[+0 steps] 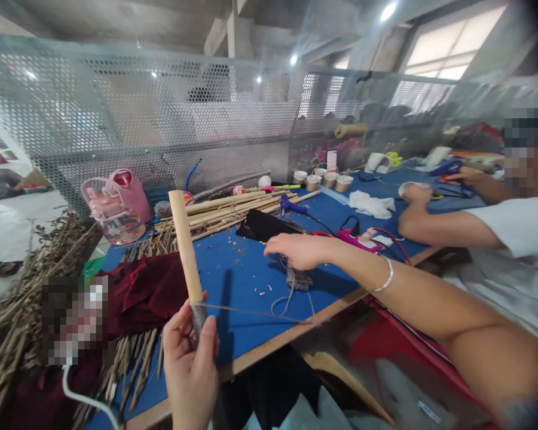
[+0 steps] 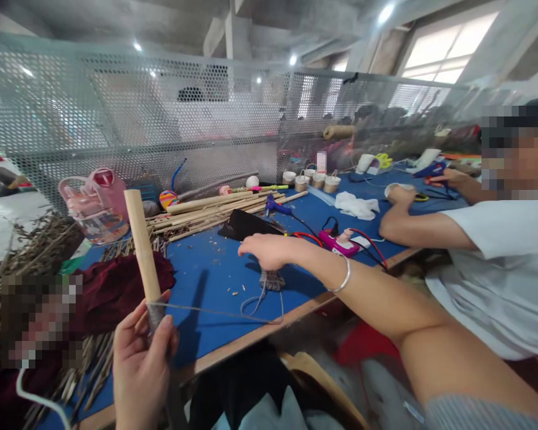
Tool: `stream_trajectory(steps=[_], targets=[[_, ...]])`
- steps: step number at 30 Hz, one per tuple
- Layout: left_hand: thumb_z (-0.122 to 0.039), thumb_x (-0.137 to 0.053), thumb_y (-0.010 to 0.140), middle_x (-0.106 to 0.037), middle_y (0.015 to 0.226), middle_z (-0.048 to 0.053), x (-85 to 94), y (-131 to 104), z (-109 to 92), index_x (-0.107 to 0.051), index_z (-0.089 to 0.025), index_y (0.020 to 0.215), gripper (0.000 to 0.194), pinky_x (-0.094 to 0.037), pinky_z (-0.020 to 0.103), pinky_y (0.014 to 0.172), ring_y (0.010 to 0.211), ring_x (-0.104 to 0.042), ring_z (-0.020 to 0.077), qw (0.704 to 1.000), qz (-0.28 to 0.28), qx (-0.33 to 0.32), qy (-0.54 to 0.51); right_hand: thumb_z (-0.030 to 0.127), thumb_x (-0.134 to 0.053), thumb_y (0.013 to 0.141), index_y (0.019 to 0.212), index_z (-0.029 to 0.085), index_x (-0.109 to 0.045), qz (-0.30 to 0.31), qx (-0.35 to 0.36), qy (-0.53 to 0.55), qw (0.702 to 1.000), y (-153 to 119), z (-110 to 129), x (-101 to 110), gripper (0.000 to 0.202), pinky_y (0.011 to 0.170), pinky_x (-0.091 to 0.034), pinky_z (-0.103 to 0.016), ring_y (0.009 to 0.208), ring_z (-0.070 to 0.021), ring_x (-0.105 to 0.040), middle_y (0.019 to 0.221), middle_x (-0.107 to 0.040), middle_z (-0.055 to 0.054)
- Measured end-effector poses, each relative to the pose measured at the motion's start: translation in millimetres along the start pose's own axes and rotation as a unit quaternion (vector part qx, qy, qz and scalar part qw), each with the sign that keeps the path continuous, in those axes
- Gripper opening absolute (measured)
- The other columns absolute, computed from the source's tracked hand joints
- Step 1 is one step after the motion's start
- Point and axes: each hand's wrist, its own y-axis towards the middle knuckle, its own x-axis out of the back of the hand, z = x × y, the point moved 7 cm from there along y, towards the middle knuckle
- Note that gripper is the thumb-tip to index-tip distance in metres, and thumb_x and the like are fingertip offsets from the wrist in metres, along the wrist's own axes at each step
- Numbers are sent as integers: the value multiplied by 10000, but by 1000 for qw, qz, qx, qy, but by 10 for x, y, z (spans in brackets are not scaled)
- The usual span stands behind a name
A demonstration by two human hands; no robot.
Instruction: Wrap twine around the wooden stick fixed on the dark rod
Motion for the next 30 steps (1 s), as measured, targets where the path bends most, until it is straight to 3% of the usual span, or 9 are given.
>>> stream_trajectory(steps=[3, 7, 11, 14, 19, 23, 25, 28, 30], targets=[[-273, -706, 678, -641, 1075, 97, 43, 1, -26, -498, -211, 1059, 438, -446, 175, 426, 530, -532, 71, 1000, -8, -2, 3, -40, -427, 620, 1090, 172, -570, -80, -5, 15, 997, -169, 59, 129, 536, 874, -388, -309, 1021, -201, -515, 1121, -566, -84], [-252, -697, 691, -637, 1074, 92, 73, 11, -62, -489, -217, 1060, 424, -433, 176, 403, 501, -513, 65, 1000, -11, -22, -3, 38, -548, 603, 1126, 202, -566, 33, 13, 27, 999, -413, 122, -206, 549, 801, -411, -279, 966, -208, -546, 1117, -553, -81], [-259, -701, 684, -643, 1049, 87, 19, 1, -63, -489, -222, 1091, 460, -432, 171, 401, 498, -506, 64, 1000, 3, -6, -15, 35, -501, 664, 830, 170, -627, -5, -64, -7, 998, -436, -36, -352, 249, 668, -384, -245, 778, -164, -562, 914, -597, -71], [-283, -718, 663, -653, 1035, 90, -37, -39, -56, -494, -224, 1096, 492, -429, 164, 399, 483, -494, 59, 999, 18, 33, -21, 23, -423, 715, 719, 156, -597, -82, -71, -3, 994, -321, -72, -210, 219, 648, -362, -239, 711, -143, -538, 774, -602, -53], [-314, -727, 649, -668, 1007, 98, -76, -125, -136, -513, -214, 1098, 507, -420, 155, 412, 476, -478, 52, 998, 28, 52, -34, 32, -423, 699, 744, 155, -619, -155, -41, 67, 985, -131, -75, 146, 236, 676, -382, -237, 709, -128, -544, 763, -633, -29], [-315, -715, 664, -668, 1016, 96, -58, -153, -173, -536, -207, 1094, 478, -412, 139, 427, 487, -475, 45, 998, 12, 59, -35, 106, -451, 735, 784, 154, -623, -276, -95, 120, 949, -318, -102, 690, 185, 572, -375, -223, 566, -93, -502, 657, -598, 2], [-318, -709, 670, -664, 1033, 102, -67, -147, -173, -546, -202, 1091, 465, -406, 141, 423, 477, -464, 40, 998, 22, 56, -31, 156, -474, 767, 817, 159, -623, -289, -87, 163, 939, -467, -19, 891, 158, 563, -389, -220, 557, -87, -507, 653, -589, 3], [-317, -708, 674, -657, 1058, 110, -108, -142, -141, -548, -201, 1093, 463, -405, 152, 424, 476, -461, 43, 996, 60, 56, -28, 254, -492, 806, 1012, 171, -605, -289, -87, 191, 934, -663, 96, 919, 249, 651, -456, -262, 704, -137, -581, 841, -620, -47], [-314, -705, 680, -651, 1076, 113, -132, -155, -112, -538, -208, 1103, 467, -411, 158, 430, 488, -470, 50, 994, 82, 59, -28, 340, -559, 777, 1225, 185, -492, -284, -105, 155, 941, -755, 128, 699, 478, 788, -469, -333, 940, -216, -575, 1092, -576, -99]])
